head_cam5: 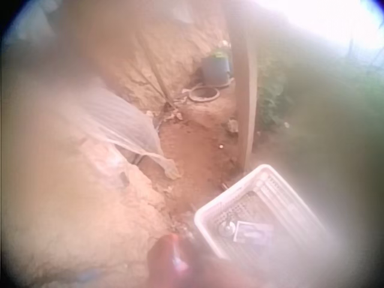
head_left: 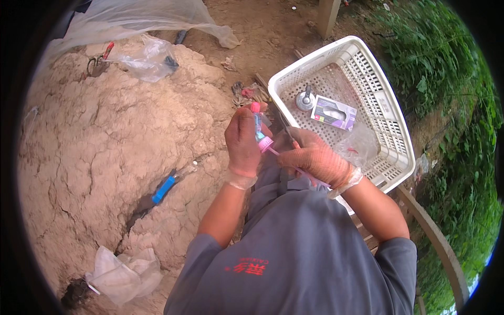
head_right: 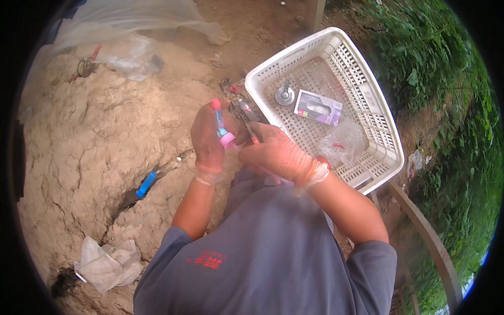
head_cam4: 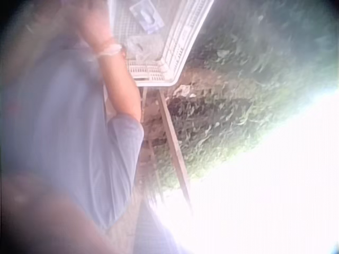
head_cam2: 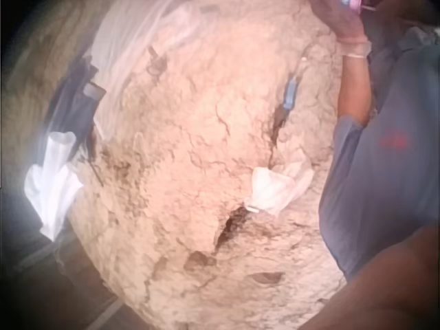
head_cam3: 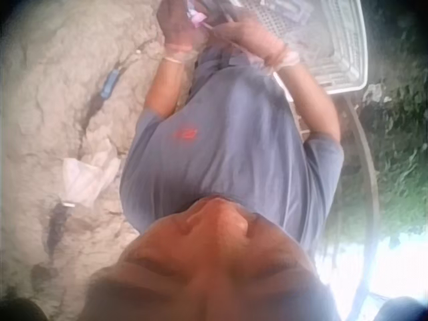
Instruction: The person receives a red plastic bottle cap and places it into a white basket. They then use pliers and scissors to cut and trim a pink plastic tube attached to a small irrigation valve, repeatedly adjusting and inspecting the components. The person places the modified parts into the basket and continues handling the tools and components.
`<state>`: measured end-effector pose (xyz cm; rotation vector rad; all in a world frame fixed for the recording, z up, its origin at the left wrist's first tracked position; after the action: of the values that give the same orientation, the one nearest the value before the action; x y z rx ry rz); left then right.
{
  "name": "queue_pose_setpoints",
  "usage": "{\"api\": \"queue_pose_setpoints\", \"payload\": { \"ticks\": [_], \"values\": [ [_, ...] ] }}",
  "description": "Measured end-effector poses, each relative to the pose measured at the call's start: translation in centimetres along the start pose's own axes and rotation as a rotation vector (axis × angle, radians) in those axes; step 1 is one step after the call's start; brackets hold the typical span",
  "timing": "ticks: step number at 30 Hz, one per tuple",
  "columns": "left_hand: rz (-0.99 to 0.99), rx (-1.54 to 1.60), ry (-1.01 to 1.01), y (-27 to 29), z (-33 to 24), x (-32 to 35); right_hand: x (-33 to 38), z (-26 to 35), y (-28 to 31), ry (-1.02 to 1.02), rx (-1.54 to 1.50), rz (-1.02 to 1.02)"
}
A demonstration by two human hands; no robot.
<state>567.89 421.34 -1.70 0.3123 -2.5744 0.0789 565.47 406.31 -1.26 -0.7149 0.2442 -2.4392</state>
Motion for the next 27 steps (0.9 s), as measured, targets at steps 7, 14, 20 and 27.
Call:
{"api": "queue_pose_setpoints", "payload": {
  "ticks": [7,14,20,27],
  "values": [
    [-0.099,-0.013,-0.191,0.4,-1.9,1.4,0.4,0.3,0.2,0.085,0.016,-0.075],
    [0.178,0.205,-0.085,-0.4,-0.5,1.7,1.0,1.1,-0.2,0.155,-0.006,-0.125],
    [0.376,0.584,0.179,-2.0,3.5,1.2,1.0,3.2,0.4,0.374,0.222,-0.226],
    [0.686,1.045,0.336,-2.9,4.3,0.8,2.2,2.4,2.7,0.262,-0.164,-0.255]
  ]
}}
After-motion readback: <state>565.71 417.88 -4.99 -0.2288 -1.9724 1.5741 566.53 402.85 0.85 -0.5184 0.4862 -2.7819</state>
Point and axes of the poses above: each hand's wrist, its own x-axis away from the middle knuckle, its own y-axis out of the back of the hand, z = x × y, the point moved 10 cm from there along -x, towards the middle knuckle, and after that the axes turned 14 degrees about y, right-handed, at the moved point
